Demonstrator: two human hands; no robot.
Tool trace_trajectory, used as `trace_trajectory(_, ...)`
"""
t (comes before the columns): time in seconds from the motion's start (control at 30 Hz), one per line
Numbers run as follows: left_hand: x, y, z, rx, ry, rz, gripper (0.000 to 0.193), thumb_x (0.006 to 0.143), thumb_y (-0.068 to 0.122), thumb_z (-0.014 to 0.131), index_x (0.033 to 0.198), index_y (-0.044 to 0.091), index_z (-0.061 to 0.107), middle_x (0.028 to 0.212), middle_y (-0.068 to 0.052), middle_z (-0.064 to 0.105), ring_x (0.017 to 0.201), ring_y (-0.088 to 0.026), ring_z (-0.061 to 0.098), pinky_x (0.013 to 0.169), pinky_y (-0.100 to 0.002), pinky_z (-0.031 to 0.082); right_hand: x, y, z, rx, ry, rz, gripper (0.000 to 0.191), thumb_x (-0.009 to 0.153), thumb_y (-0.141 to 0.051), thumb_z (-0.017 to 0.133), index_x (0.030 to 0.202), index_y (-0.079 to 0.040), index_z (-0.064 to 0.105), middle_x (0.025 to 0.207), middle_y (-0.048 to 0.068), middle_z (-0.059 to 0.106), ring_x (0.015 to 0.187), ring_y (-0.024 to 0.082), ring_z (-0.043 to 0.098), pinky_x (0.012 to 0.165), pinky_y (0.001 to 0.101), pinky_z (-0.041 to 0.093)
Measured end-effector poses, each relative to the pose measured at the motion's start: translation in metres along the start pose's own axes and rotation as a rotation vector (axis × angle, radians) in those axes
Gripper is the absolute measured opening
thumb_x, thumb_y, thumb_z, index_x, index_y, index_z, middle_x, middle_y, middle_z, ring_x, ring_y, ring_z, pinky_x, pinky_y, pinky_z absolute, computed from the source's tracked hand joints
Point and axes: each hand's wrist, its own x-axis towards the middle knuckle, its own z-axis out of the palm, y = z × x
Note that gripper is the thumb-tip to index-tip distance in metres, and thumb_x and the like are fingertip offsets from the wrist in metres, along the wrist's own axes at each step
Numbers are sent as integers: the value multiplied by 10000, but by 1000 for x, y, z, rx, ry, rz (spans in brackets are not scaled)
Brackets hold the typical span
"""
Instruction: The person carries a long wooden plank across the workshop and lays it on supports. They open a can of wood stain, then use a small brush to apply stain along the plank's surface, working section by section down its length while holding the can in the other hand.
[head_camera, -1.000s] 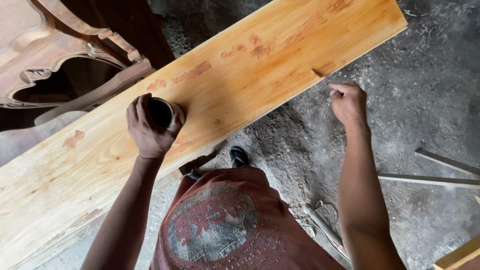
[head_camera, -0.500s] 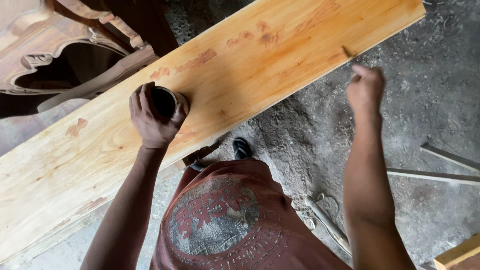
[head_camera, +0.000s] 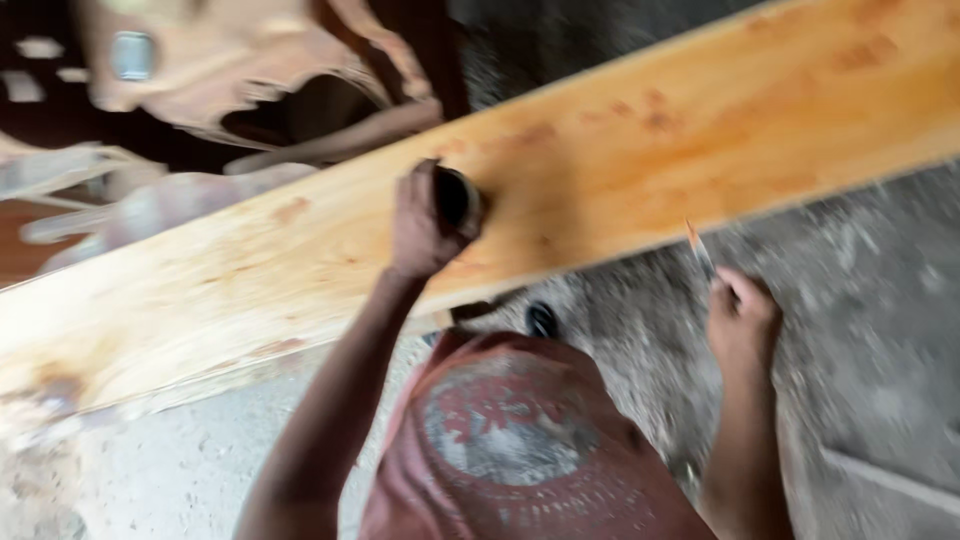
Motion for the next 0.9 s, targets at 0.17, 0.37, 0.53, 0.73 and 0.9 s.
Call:
trace_trajectory(0.17,-8,-3,-21,31,-70,-29,1037,658,227,884,1487,-64,332,1389,-287,436,1250,-508,486,1074,-524,443,-12,-22,47,57,-115,-73,234,1001,-148,648,1178,-26,741,1096,220,726,965,360,708,835,411,544)
trace_trajectory(0.37,-62,22,-65,-157,21,-321,897,707,244,861,1459,27,421,1362,-234,526,1198,-446,570,996,-471,505,-8,-71,85,167,-307,-124,248,927,-142,647,1132,-52,753,1018,171,750,888,310,728,788,380,555)
trace_trajectory(0.53,-114,33,-122,-139,108,-462,927,648,219,875,1430,-1,429,1343,-238,525,1191,-434,566,989,-475,493,6,-126,95,163,-427,-336,237,910,-124,644,1104,-44,754,1037,151,750,927,291,728,814,366,550)
trace_trajectory(0.73,-179,33,-163,17,395,-746,899,626,209,887,1402,31,470,1304,-214,529,1183,-393,569,986,-457,501,26,-188,104,2,-601,-431,239,933,-124,623,1123,-39,741,1009,132,738,871,278,725,768,366,566)
trace_trajectory(0.9,-219,22,-197,-16,533,-955,946,560,164,873,1414,58,480,1269,-206,542,1186,-375,566,994,-445,498,16,-237,118,225,-535,-554,241,942,-96,642,1154,-17,725,997,132,745,839,210,726,743,344,567)
